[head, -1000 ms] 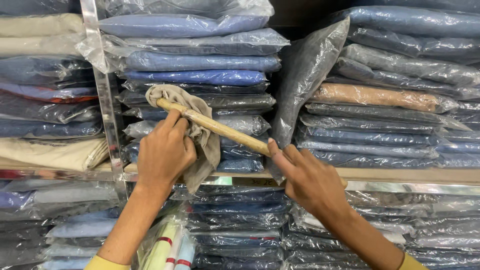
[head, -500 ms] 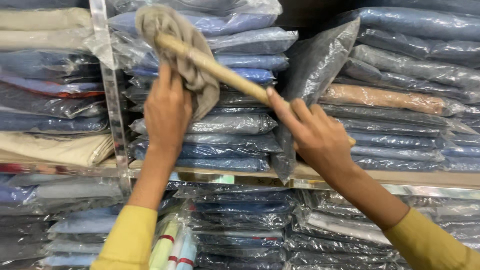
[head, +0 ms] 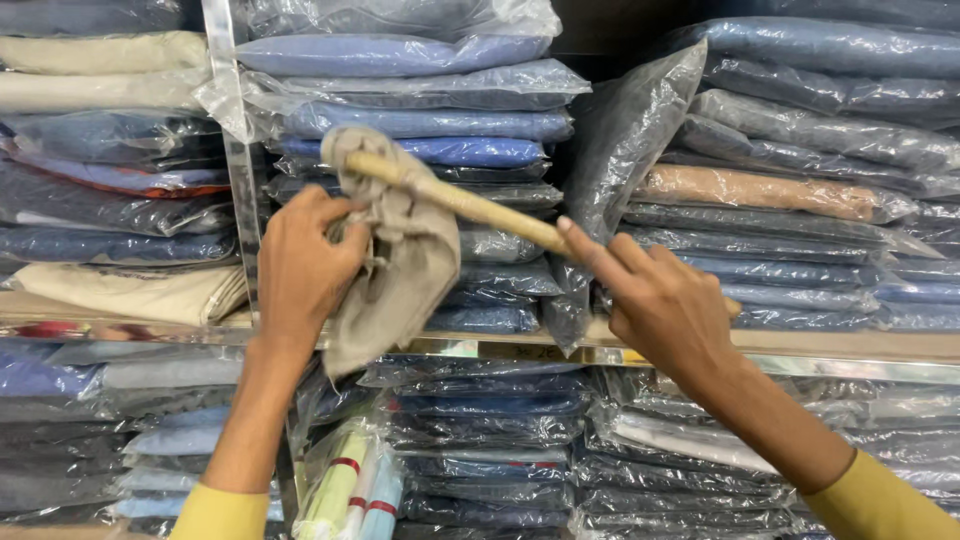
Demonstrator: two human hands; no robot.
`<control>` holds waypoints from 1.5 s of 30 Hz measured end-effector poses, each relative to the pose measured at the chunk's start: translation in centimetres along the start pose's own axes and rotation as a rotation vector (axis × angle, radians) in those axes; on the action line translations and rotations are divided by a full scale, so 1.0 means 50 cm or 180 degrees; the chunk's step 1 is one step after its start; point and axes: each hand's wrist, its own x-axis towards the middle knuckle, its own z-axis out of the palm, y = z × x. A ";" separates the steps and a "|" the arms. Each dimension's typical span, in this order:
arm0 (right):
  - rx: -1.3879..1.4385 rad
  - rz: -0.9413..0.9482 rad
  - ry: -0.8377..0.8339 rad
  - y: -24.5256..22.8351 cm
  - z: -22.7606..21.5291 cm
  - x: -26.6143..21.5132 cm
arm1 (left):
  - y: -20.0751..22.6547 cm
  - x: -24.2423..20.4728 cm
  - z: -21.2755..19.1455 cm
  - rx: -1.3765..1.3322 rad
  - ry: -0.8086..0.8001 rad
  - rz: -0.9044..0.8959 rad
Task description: The person wipes the front edge of a metal shelf with a cloth wrapped around a wooden stick. They move the stick back and forth along the shelf edge, adjusting the cloth as needed, in a room filled with stacked packaged goods.
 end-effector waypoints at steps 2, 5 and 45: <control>-0.0027 0.0210 0.0495 0.017 0.005 0.003 | 0.011 0.018 0.029 -0.0208 0.0619 0.0350; 0.0019 0.0274 0.0133 0.019 0.019 -0.016 | 0.033 0.000 0.117 0.0274 0.0596 0.0727; 0.2121 0.1793 -0.1433 -0.358 0.043 -0.385 | -0.042 -0.425 0.192 0.0077 -0.1019 -0.1483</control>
